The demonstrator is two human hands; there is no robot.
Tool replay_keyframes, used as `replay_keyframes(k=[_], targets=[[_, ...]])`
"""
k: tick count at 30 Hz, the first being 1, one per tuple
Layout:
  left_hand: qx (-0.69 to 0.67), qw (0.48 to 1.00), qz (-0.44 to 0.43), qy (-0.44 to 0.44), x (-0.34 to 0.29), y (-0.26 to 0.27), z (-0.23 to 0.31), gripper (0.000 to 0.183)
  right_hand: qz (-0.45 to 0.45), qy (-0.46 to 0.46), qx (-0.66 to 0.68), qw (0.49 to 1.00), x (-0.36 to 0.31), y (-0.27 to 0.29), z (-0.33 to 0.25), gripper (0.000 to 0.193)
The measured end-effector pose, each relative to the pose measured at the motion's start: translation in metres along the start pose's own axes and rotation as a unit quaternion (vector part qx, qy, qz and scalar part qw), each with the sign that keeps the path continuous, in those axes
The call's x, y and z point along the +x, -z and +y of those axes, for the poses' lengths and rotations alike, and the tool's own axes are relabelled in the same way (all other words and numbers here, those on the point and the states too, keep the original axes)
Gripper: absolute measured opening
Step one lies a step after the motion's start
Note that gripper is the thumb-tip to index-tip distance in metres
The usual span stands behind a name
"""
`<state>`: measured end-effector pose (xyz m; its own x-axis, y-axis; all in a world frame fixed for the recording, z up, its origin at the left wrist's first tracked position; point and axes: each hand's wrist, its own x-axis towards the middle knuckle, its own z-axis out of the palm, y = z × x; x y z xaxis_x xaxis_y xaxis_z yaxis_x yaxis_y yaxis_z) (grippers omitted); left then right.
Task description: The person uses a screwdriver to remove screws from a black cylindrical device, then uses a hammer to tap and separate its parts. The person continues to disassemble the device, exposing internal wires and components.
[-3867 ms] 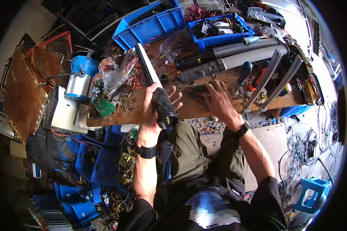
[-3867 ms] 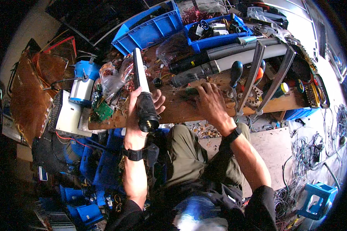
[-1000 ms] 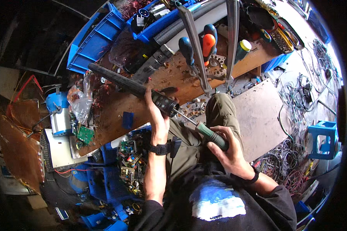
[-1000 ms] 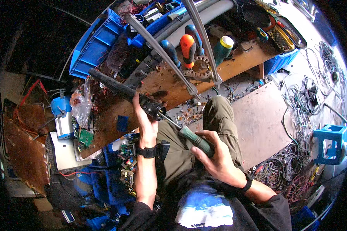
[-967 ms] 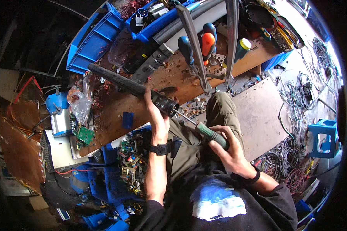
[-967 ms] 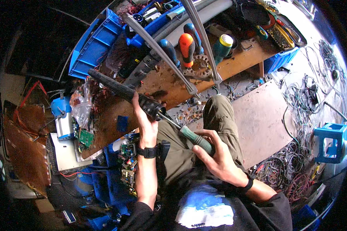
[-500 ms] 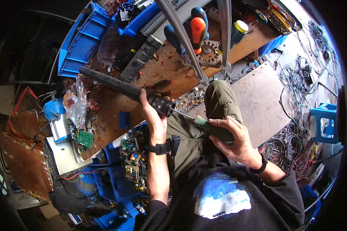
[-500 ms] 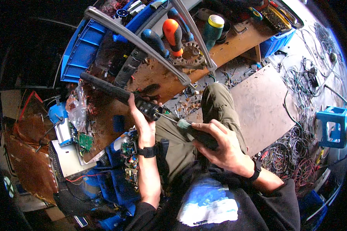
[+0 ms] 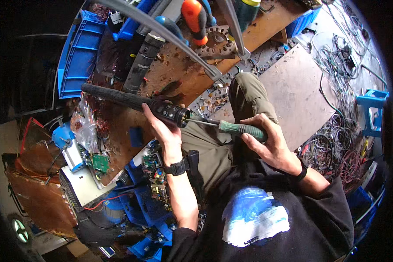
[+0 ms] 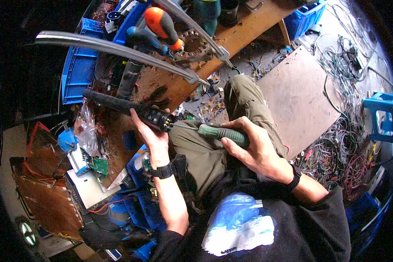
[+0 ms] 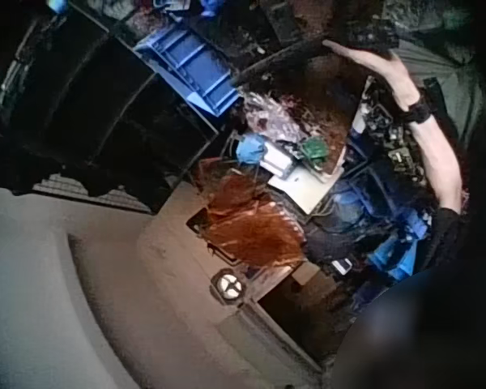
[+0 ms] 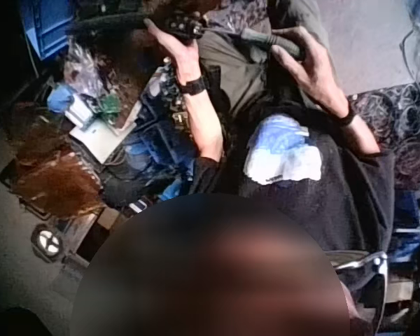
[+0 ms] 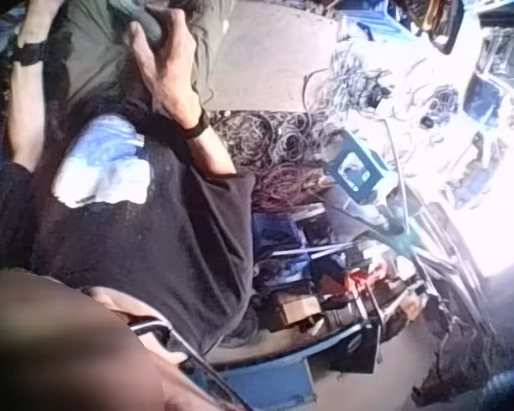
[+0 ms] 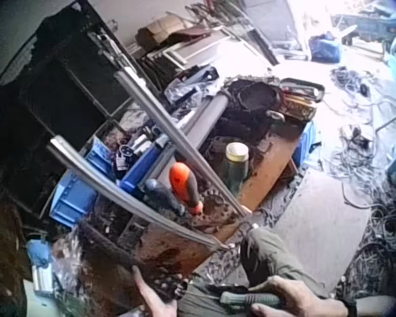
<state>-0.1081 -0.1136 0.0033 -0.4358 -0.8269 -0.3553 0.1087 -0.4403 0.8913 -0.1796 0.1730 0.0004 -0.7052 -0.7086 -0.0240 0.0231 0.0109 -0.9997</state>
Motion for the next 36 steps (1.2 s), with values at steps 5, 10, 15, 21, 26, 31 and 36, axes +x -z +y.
replay_keyframes(k=[5,10,15,21,26,31,36], targets=[[0.011,1.000,-0.020,0.007,0.000,0.002,0.000,0.061,0.030,0.050,0.004,0.998,-0.001,-0.001,0.010,0.031],[0.019,0.999,-0.029,0.033,0.003,0.001,0.006,0.058,0.045,0.070,0.040,0.996,0.005,-0.003,0.013,0.033],[-0.003,1.000,-0.021,-0.021,0.000,-0.004,0.008,0.053,0.034,0.035,0.057,0.997,0.010,0.006,0.008,0.031],[-0.047,0.997,-0.059,-0.032,-0.003,0.002,0.003,0.048,0.005,-0.015,0.094,0.995,0.010,0.018,0.004,0.031],[-0.008,0.996,-0.082,-0.024,0.005,0.015,0.004,0.056,-0.002,0.031,0.070,0.997,0.006,0.017,0.006,0.031],[0.014,0.996,-0.085,-0.020,0.005,0.010,0.005,0.058,-0.010,0.027,0.073,0.997,-0.001,0.013,0.010,0.030],[0.047,0.997,-0.062,-0.029,-0.004,-0.003,0.005,0.060,0.020,0.054,0.081,0.995,-0.004,0.011,0.013,0.029]])
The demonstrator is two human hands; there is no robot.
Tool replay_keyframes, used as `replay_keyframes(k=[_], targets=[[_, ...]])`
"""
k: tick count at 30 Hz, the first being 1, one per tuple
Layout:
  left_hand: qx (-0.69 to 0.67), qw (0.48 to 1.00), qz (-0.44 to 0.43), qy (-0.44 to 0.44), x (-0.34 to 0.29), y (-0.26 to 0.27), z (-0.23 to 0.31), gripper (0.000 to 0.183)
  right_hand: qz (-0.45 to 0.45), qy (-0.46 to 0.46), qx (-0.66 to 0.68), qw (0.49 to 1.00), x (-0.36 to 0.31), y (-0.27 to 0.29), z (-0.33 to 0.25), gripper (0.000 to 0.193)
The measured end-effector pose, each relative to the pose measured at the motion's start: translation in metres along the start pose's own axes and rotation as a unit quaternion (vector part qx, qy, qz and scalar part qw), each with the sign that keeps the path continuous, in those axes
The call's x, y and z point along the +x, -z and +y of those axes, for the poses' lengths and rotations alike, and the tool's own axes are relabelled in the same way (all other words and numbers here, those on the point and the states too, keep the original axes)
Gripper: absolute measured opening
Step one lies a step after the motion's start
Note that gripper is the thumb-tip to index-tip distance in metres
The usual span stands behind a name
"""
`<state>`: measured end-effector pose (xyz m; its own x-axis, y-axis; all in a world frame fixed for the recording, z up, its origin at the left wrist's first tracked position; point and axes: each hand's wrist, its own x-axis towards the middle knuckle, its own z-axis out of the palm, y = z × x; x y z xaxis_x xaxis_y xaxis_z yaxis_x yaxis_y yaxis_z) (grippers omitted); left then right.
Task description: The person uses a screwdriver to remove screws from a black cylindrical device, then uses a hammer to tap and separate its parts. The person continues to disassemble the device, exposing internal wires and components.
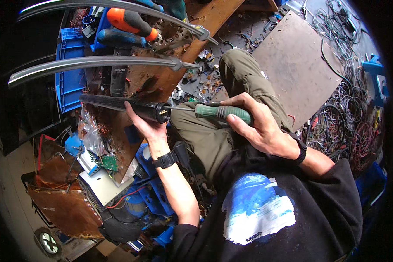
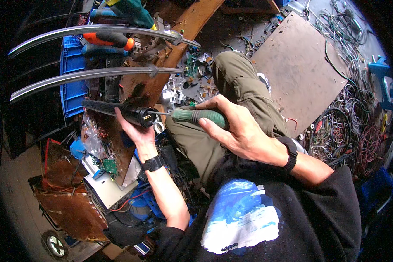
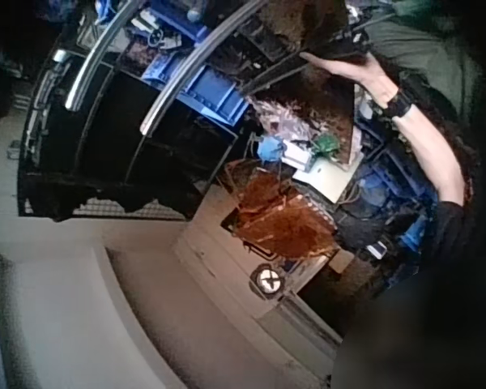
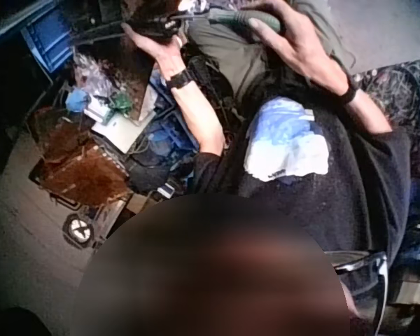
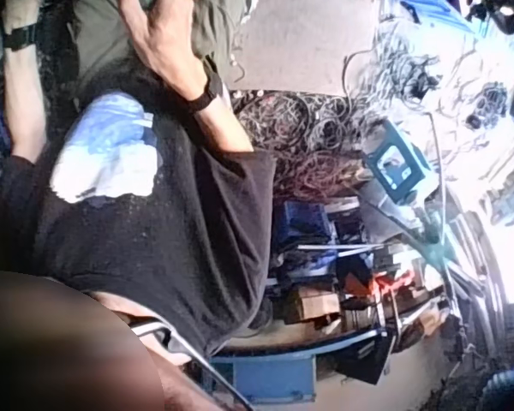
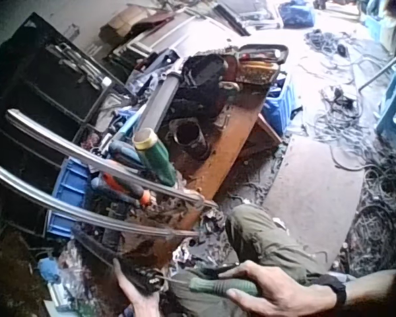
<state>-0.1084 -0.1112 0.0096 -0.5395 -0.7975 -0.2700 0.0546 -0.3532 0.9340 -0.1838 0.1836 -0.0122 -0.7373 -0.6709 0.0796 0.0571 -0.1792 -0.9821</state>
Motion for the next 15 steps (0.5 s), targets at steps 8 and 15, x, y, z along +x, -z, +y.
replay_keyframes(k=[8,15], targets=[[0.029,0.999,-0.006,0.014,-0.0042,-0.0102,0.0063,0.061,-0.002,-0.022,0.018,1.000,-0.0006,-0.0004,0.0017,0.028],[0.033,0.999,0.000,-0.019,0.0051,-0.0077,0.0003,0.060,0.003,-0.030,0.025,0.999,-0.0005,-0.0042,0.0067,0.029]])
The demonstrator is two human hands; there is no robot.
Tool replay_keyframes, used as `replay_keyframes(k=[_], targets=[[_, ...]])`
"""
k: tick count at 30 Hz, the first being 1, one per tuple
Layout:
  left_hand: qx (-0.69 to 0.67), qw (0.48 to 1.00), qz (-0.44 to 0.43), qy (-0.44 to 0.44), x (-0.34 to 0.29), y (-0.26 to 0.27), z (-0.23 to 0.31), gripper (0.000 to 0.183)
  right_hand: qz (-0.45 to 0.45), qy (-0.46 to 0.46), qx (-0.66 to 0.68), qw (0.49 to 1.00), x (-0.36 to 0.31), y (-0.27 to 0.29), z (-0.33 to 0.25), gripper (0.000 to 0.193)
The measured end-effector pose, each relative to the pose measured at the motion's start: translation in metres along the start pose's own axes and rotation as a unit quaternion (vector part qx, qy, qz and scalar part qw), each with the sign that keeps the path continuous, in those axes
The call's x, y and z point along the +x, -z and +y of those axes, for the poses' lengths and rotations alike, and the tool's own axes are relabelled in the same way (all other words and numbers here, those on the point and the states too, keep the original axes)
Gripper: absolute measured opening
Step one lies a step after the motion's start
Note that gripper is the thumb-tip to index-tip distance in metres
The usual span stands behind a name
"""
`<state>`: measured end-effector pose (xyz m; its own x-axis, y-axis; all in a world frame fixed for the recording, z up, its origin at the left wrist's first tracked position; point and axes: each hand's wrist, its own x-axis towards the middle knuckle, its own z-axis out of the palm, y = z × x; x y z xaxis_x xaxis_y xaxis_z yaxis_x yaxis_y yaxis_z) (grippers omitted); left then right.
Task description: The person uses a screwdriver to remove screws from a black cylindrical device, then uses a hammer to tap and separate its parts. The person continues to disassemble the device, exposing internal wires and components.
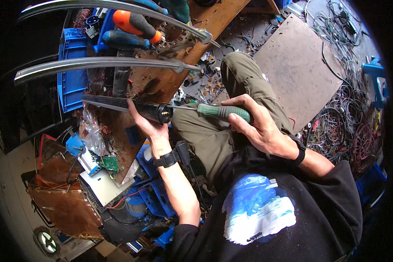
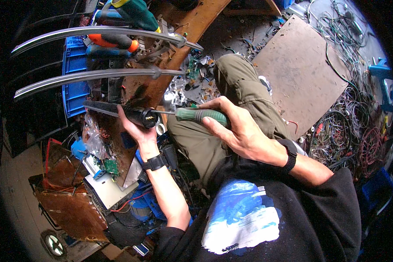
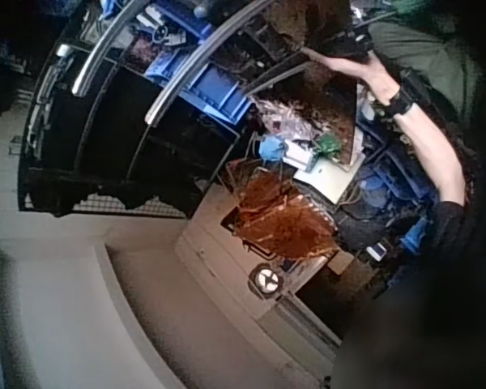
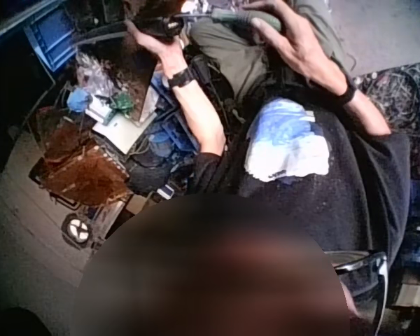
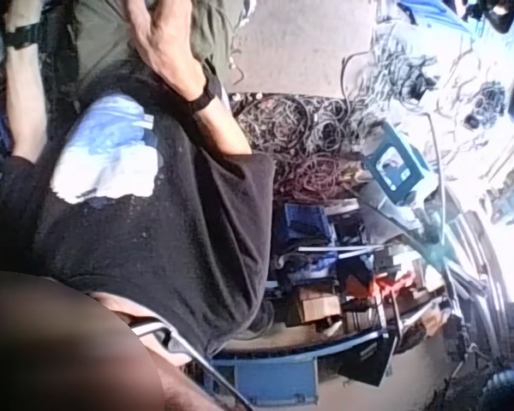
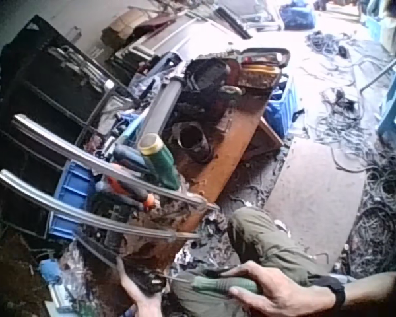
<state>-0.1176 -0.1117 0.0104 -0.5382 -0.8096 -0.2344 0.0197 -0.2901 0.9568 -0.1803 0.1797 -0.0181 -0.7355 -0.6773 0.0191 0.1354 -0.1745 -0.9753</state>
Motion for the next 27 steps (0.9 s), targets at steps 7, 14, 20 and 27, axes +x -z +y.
replay_keyframes(k=[7,14,20,27], targets=[[-0.037,0.999,0.014,0.011,0.004,0.013,-0.004,0.050,-0.007,-0.076,0.090,0.993,-0.002,-0.002,0.006,0.028],[-0.040,0.998,0.041,-0.014,0.005,0.008,-0.007,0.042,0.002,-0.205,0.349,0.914,0.005,0.003,0.023,0.030],[-0.041,0.999,0.026,-0.008,0.004,0.008,-0.005,0.042,0.000,-0.264,0.427,0.865,0.008,0.004,0.030,0.029],[-0.033,0.998,0.056,-0.005,0.002,0.003,-0.004,0.051,0.000,-0.157,0.103,0.982,0.003,-0.001,0.015,0.027]])
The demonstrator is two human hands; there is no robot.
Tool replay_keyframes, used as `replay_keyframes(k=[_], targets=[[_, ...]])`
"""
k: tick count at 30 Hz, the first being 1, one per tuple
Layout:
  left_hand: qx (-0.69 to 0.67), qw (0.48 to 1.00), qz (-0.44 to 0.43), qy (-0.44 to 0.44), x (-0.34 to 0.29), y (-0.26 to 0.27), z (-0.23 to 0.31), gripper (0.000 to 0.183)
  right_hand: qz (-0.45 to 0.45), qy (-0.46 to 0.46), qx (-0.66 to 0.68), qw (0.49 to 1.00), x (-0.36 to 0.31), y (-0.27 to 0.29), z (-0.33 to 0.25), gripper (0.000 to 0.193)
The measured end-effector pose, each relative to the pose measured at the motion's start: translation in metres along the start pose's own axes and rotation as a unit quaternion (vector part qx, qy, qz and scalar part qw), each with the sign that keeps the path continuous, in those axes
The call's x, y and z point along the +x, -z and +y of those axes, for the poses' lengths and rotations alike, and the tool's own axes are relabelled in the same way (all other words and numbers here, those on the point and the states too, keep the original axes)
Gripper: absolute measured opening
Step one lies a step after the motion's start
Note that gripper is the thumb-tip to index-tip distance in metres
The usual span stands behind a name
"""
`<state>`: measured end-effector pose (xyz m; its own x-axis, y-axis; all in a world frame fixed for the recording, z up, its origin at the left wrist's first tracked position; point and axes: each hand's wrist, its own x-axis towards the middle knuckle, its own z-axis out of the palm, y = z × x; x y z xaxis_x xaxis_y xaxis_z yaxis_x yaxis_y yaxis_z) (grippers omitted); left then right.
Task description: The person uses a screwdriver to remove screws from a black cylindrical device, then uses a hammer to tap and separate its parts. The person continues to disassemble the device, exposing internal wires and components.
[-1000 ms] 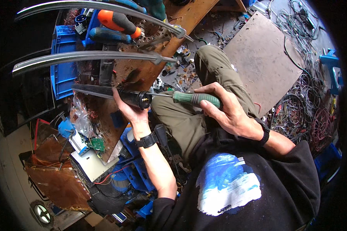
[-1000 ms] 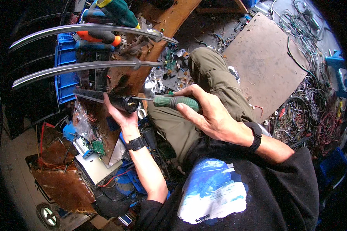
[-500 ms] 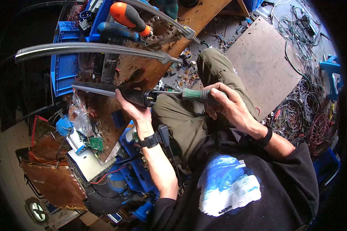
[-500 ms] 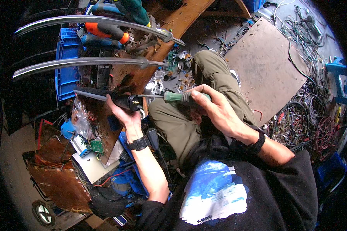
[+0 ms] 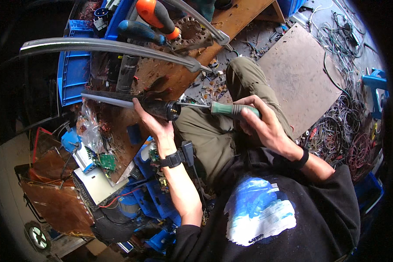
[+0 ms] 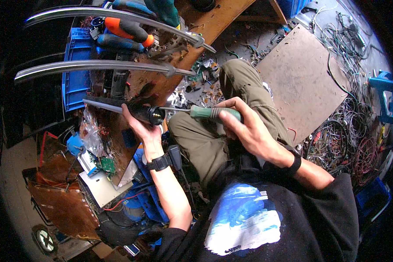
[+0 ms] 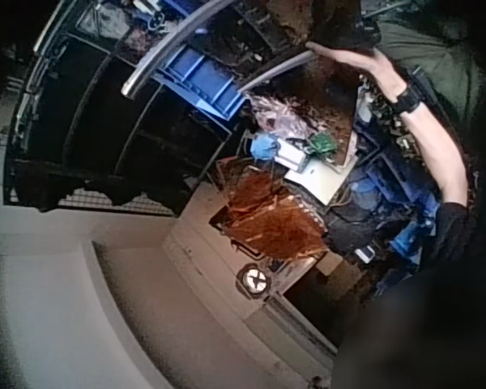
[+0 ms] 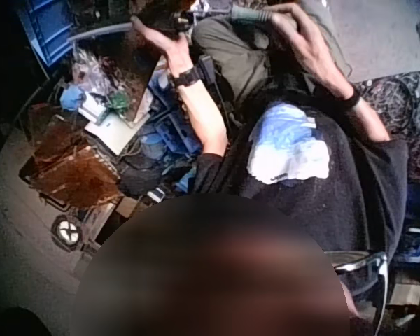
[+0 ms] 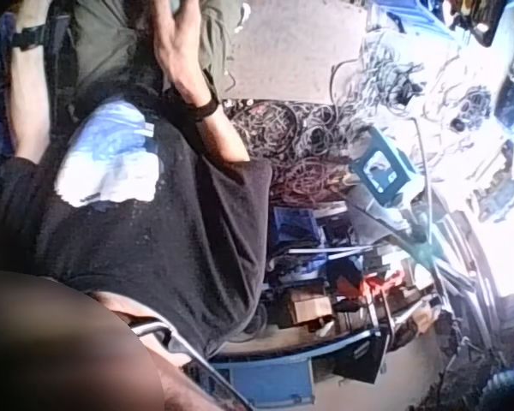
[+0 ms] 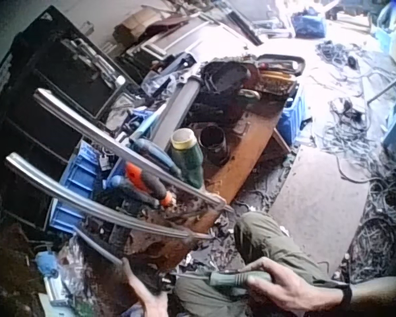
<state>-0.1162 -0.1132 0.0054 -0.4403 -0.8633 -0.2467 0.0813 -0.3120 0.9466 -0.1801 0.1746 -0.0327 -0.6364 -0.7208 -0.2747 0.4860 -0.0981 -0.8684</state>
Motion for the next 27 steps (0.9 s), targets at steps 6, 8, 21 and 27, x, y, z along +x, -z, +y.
replay_keyframes(k=[6,8,21,27], targets=[[0.009,1.000,-0.009,0.006,0.001,-0.001,0.001,0.059,-0.008,0.303,-0.278,0.911,-0.005,-0.005,-0.010,0.046],[0.004,1.000,-0.007,0.003,0.002,0.001,0.000,0.058,-0.036,0.284,-0.312,0.906,-0.007,-0.002,-0.012,0.050],[-0.033,0.999,-0.034,-0.011,0.003,0.005,-0.005,0.061,0.018,-0.009,-0.159,0.987,-0.019,-0.027,-0.030,0.032],[-0.001,0.997,-0.054,0.055,-0.001,0.013,0.002,0.064,0.131,0.024,-0.150,0.980,-0.015,-0.036,-0.035,0.021]])
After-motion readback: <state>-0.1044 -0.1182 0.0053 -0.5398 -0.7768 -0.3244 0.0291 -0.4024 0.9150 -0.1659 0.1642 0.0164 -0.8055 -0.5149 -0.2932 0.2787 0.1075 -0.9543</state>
